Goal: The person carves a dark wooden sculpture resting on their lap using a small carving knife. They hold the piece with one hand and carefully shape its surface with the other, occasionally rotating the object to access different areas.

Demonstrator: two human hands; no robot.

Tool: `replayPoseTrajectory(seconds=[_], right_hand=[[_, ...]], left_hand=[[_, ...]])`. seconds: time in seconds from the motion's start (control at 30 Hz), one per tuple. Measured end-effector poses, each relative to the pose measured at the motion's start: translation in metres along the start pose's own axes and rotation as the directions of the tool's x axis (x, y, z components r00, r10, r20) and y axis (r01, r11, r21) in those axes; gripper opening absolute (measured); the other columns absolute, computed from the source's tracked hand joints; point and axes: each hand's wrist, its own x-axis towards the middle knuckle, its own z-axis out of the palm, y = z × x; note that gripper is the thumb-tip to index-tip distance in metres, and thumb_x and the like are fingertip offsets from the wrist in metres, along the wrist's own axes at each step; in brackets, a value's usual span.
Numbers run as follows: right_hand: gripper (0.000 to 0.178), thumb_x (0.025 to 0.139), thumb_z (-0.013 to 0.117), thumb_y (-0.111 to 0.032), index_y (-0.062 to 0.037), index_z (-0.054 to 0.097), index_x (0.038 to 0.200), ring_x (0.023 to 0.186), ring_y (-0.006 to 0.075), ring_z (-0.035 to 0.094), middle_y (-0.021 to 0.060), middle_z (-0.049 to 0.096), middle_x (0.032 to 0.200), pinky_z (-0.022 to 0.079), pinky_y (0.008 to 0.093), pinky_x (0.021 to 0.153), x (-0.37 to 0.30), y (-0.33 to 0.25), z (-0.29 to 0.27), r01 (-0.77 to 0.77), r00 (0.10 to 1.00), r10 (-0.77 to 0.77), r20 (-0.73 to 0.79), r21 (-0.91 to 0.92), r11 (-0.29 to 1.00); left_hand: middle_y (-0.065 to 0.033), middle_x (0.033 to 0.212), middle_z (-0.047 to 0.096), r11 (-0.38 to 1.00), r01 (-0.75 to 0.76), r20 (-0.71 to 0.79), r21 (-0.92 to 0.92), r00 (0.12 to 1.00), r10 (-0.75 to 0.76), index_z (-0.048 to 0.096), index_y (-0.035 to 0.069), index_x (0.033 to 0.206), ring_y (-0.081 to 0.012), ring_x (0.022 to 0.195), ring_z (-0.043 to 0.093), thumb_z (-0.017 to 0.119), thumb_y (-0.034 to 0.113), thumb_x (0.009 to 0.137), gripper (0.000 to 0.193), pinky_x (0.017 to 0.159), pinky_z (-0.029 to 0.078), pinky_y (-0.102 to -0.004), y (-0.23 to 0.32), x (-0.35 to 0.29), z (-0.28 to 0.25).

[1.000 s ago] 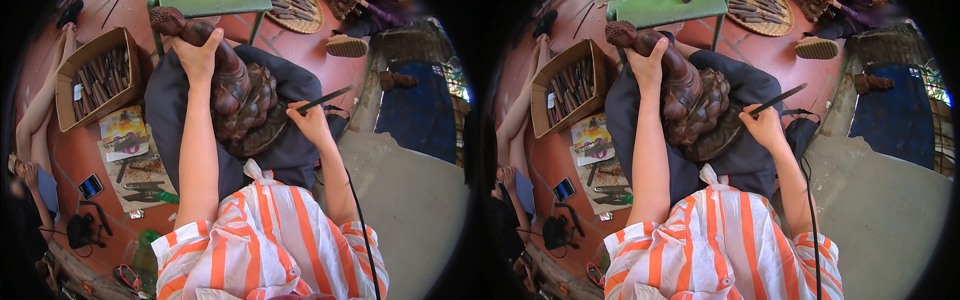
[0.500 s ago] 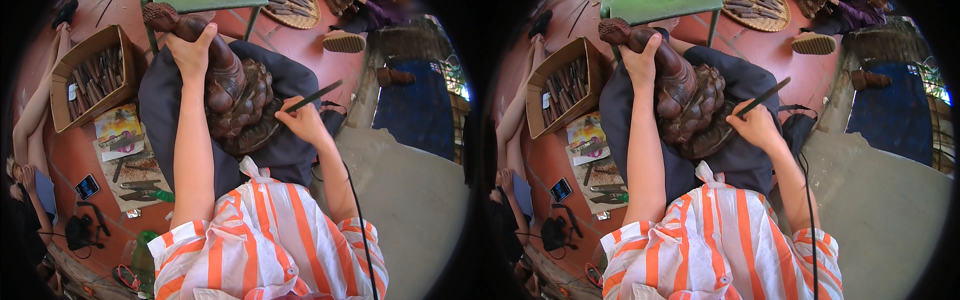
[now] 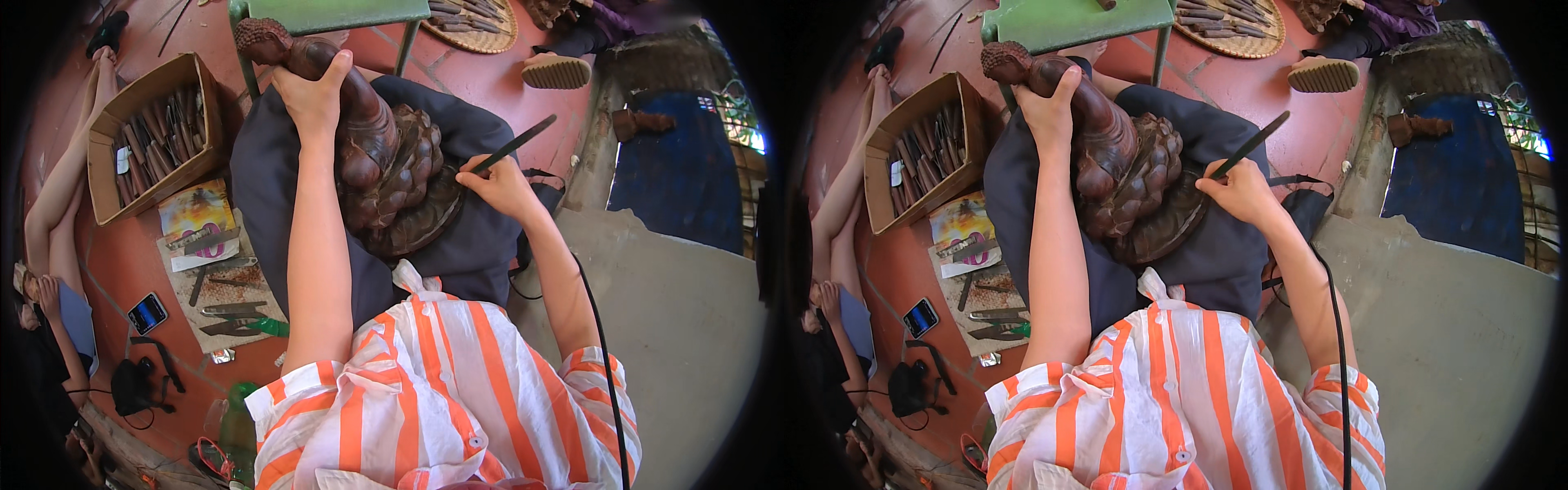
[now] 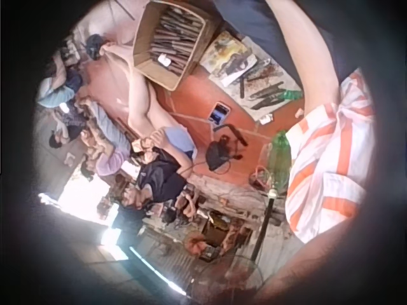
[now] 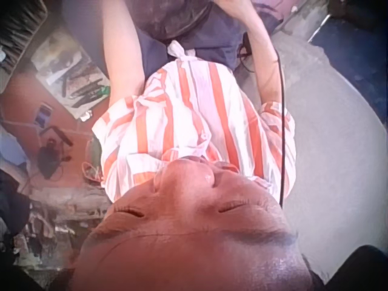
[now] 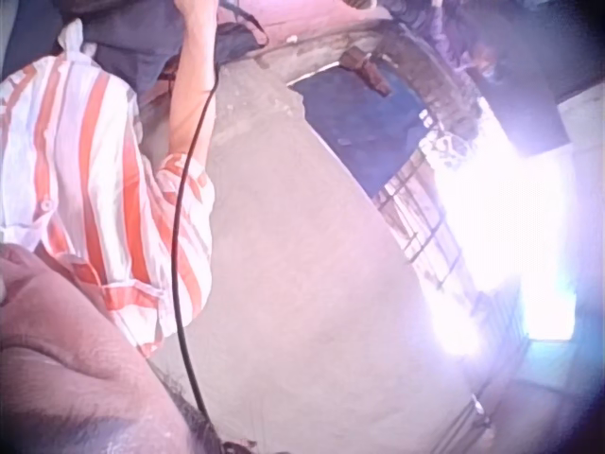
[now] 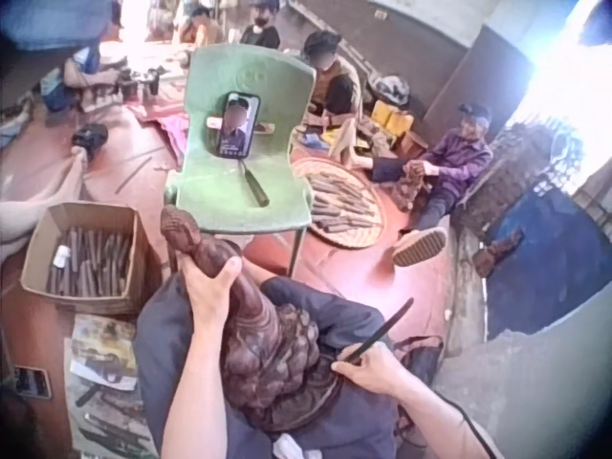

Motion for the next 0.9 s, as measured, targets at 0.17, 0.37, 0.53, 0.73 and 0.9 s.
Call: replayPoseTrajectory(seconds=[0.17,0.37,0.53,0.73,0.9], right_hand=[[0.021,0.075,0.072,-0.019,0.0,0.069,0.083,0.068,0.0256,0.065,0.0152,0.064,0.069,0.05,0.0341,0.065,-0.005,-0.011,0.002,0.078,0.992,-0.069,0.105,-0.085,0.993],[0.021,0.075,0.071,-0.021,-0.0013,0.07,0.082,0.069,0.0256,0.064,0.0146,0.064,0.07,0.049,0.0334,0.066,0.01,-0.005,-0.007,-0.008,0.986,0.019,0.164,-0.071,0.997],[0.02,0.074,0.072,-0.022,-0.0025,0.07,0.08,0.068,0.0214,0.064,0.0119,0.065,0.069,0.048,0.0334,0.065,0.013,-0.005,-0.007,0.004,0.977,0.02,0.21,-0.112,0.994],[0.022,0.075,0.072,-0.024,-0.0024,0.07,0.08,0.068,0.023,0.064,0.0115,0.064,0.067,0.048,0.0343,0.065,0.023,-0.002,-0.011,0.126,0.961,-0.114,0.252,-0.03,0.992],[0.022,0.075,0.072,-0.024,-0.0022,0.07,0.08,0.069,0.0216,0.064,0.0107,0.064,0.068,0.048,0.0335,0.064,0.022,-0.014,-0.02,0.089,0.954,-0.046,0.298,-0.132,0.987]], left_hand=[[-0.0263,0.121,0.044,0.997,0.048,0.06,-0.06,0.997,-0.044,0.04,-0.014,0.121,-0.0367,0.116,0.047,0.084,0.045,0.061,0.096,0.1,0.039,-0.0429,0.001,0.004,-0.003],[-0.0264,0.12,0.045,1.0,0.02,0.012,-0.013,1.0,-0.02,0.04,-0.015,0.12,-0.0358,0.116,0.047,0.084,0.041,0.063,0.091,0.1,0.039,-0.0426,0.003,-0.001,0.0],[-0.0268,0.122,0.044,0.996,0.034,0.047,-0.088,0.998,-0.03,0.04,-0.014,0.121,-0.0364,0.116,0.047,0.085,0.041,0.062,0.093,0.102,0.037,-0.0425,0.0,0.0,-0.003],[-0.0266,0.121,0.045,0.999,0.032,0.016,-0.03,0.999,-0.032,0.04,-0.014,0.121,-0.0356,0.115,0.048,0.084,0.04,0.064,0.09,0.1,0.038,-0.0422,-0.001,0.002,-0.002],[-0.0252,0.121,0.046,0.998,0.056,0.054,-0.038,0.997,-0.053,0.04,-0.014,0.122,-0.0346,0.114,0.049,0.085,0.04,0.063,0.091,0.1,0.039,-0.0413,0.004,0.001,-0.004]])
